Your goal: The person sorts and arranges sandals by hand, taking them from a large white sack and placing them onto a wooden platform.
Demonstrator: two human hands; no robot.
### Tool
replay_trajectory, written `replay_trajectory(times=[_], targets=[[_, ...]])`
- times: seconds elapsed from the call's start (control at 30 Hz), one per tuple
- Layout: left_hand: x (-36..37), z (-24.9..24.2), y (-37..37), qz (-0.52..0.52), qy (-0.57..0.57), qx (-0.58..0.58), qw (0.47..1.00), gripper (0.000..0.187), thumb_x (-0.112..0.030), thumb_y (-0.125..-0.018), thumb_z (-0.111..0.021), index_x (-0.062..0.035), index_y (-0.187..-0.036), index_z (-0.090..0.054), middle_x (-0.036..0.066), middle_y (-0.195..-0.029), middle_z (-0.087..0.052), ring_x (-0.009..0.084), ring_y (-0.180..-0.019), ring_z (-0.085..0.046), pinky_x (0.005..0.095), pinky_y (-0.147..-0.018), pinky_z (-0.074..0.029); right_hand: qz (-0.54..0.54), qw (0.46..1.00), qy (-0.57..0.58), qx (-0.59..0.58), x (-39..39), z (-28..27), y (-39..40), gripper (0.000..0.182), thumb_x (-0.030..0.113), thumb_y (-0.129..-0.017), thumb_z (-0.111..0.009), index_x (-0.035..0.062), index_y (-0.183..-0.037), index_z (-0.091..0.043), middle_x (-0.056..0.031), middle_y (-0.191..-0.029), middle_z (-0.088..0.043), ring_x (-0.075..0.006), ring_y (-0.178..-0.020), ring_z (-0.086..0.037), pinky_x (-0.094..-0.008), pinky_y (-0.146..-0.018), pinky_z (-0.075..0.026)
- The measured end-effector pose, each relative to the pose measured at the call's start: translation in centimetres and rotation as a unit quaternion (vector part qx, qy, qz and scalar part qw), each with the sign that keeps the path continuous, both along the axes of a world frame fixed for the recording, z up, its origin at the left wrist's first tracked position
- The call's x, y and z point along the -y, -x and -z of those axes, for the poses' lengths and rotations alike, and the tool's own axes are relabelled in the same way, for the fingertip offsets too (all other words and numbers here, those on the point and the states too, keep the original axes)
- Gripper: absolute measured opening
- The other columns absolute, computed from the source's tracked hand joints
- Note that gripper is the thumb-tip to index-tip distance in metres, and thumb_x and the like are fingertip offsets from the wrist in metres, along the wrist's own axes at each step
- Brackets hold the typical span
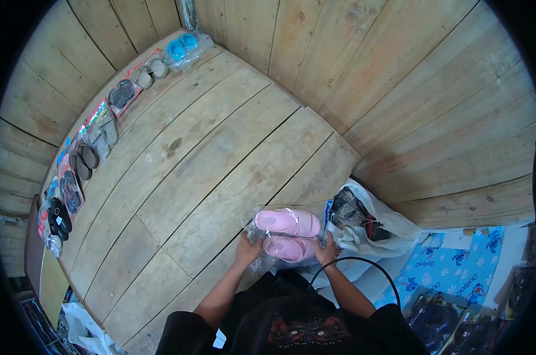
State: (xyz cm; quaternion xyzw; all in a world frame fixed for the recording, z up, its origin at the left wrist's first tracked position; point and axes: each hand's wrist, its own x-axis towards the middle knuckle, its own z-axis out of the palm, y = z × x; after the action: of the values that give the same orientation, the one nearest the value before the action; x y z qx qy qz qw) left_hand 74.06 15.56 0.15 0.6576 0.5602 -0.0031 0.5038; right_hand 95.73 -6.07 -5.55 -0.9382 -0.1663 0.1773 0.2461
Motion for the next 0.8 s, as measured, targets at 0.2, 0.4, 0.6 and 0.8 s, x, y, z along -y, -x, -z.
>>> replay_trajectory(times=[0.2,0.4,0.6,0.8], targets=[[4.4,2.6,-3.6,-0.037,-0.164,0.109,0.980,0.104,-0.034,-0.084,-0.060,0.0094,-0.137,0.018,0.040,-0.139,-0.021,0.0452,-0.131,-0.027,0.0400,-0.101,-0.038,0.101,0.991,-0.026,-0.090,-1.4,4.7,0.1,0.089,0.058,-0.080,-0.060,0.0015,-0.140,-0.028,-0.0242,-0.121,-0.053,-0.0339,-0.110,-0.053,-0.0389,-0.097,-0.039],[3.0,4.2,-4.6,-0.011,-0.159,0.057,0.986,0.102,-0.046,-0.082,-0.062,0.0125,-0.140,-0.002,0.035,-0.143,-0.015,0.0419,-0.136,-0.018,0.0418,-0.112,-0.016,0.065,0.946,-0.262,-0.181,-2.5,4.5,0.1,0.069,0.047,-0.088,-0.056,-0.0019,-0.133,-0.037,-0.0222,-0.122,-0.052,-0.0284,-0.109,-0.054,-0.0342,-0.094,-0.041],[1.0,1.1,-6.3,-0.047,-0.150,-0.004,0.988,0.096,-0.054,-0.078,-0.062,0.0139,-0.135,-0.024,0.033,-0.134,-0.035,0.0411,-0.128,-0.033,0.0436,-0.108,-0.025,0.118,0.929,-0.217,-0.275,-4.9,1.7,-0.7,0.053,0.043,-0.090,-0.056,-0.0001,-0.121,-0.050,-0.0122,-0.109,-0.060,-0.0204,-0.102,-0.055,-0.0304,-0.088,-0.042],[-0.1,4.9,-5.6,-0.129,-0.076,0.145,0.978,0.082,-0.040,-0.074,-0.075,0.0138,-0.125,-0.039,0.023,-0.113,-0.055,0.0302,-0.100,-0.057,0.0360,-0.087,-0.047,0.151,0.894,-0.311,-0.284,-5.2,-1.6,0.2,0.051,0.044,-0.090,-0.055,-0.0008,-0.115,-0.055,-0.0100,-0.107,-0.060,-0.0174,-0.101,-0.053,-0.0289,-0.090,-0.039]])
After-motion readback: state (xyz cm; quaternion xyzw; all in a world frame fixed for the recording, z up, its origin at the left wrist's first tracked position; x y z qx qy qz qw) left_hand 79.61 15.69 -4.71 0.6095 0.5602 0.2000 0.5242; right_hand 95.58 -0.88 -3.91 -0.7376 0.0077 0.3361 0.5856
